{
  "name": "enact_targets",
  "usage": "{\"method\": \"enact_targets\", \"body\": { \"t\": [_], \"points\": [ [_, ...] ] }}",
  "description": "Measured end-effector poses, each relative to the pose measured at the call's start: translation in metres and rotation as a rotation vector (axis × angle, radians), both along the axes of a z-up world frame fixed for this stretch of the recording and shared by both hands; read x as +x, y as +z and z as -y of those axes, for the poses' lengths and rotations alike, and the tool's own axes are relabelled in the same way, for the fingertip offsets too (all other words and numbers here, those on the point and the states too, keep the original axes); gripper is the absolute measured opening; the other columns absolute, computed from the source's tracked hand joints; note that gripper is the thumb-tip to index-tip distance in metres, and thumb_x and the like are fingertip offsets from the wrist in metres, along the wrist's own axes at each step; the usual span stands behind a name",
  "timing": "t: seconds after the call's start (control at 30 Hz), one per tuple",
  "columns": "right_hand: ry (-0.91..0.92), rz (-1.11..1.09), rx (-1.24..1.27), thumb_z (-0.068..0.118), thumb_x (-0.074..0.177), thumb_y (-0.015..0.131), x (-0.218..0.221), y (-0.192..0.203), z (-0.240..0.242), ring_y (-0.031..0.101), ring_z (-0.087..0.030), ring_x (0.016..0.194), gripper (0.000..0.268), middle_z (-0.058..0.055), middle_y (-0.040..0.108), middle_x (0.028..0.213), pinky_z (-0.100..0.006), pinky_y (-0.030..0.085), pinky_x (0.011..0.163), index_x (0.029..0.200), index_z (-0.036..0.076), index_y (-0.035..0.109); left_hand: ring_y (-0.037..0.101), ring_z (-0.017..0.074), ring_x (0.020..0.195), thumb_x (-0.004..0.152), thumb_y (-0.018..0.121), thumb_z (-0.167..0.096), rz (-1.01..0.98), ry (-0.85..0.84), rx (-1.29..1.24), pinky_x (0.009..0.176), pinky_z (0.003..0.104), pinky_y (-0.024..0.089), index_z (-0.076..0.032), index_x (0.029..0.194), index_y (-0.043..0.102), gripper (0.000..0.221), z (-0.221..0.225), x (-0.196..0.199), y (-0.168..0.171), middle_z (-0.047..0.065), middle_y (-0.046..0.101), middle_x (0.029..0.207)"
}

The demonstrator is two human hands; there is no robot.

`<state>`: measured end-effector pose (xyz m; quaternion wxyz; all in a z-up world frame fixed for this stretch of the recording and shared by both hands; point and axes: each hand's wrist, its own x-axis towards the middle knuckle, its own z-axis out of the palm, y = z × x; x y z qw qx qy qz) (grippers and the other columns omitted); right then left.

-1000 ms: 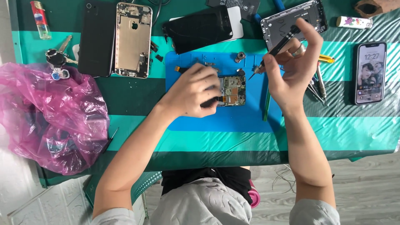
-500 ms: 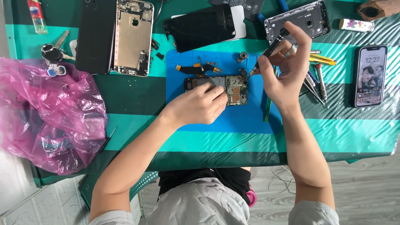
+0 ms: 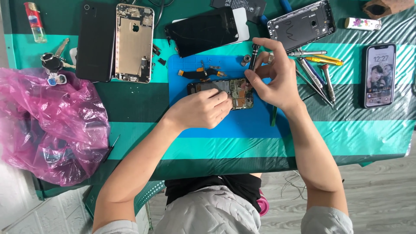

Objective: Reassembling a mobile phone by installing internal components and securing them with screws on a repair bench.

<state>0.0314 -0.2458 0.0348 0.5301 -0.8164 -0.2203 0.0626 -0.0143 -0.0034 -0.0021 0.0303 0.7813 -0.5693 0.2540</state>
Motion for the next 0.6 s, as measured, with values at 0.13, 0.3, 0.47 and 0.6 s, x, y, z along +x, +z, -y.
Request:
{"method": "enact_targets", "body": {
  "t": [0.13,0.3,0.47,0.6],
  "points": [
    [0.000,-0.017,0.018,0.005,0.105,0.070,0.0011,-0.0034,0.0007,0.072,-0.018,0.067,0.054,-0.013,0.058,0.096,-0.028,0.059,0.062,0.150,0.006,0.040,0.066,0.0216,0.098,0.100,0.068,-0.007,0.007,-0.001,-0.005,0.080,0.032,0.059,-0.006,0.101,0.073,0.005,-0.0002,0.0000,0.0013,0.009,0.072,0.102],
    [-0.011,-0.027,0.017,0.006,0.104,0.071,0.0010,-0.0009,-0.0010,0.070,-0.016,0.065,0.053,-0.011,0.058,0.095,-0.025,0.056,0.060,0.148,0.006,0.042,0.066,0.0211,0.096,0.100,0.069,-0.006,0.017,0.003,-0.020,0.080,0.031,0.060,-0.004,0.101,0.072,0.004,0.0002,-0.0002,0.0007,0.010,0.072,0.101],
    [-0.005,-0.010,0.009,0.007,0.104,0.072,0.0018,-0.0045,0.0004,0.069,-0.017,0.063,0.053,-0.011,0.060,0.095,-0.026,0.055,0.058,0.148,0.007,0.042,0.065,0.0204,0.094,0.103,0.063,-0.007,-0.012,0.001,-0.077,0.079,0.031,0.060,-0.004,0.101,0.072,0.009,0.0006,0.0005,0.0032,0.010,0.070,0.104],
    [-0.014,-0.023,0.001,0.008,0.104,0.073,0.0020,-0.0039,0.0002,0.071,-0.016,0.064,0.054,-0.010,0.060,0.095,-0.026,0.055,0.058,0.148,0.007,0.042,0.069,0.0228,0.092,0.098,0.073,-0.002,-0.229,-0.037,-0.248,0.077,0.034,0.062,-0.002,0.104,0.073,0.006,-0.0010,0.0033,0.0024,0.011,0.072,0.103]
  ]
}}
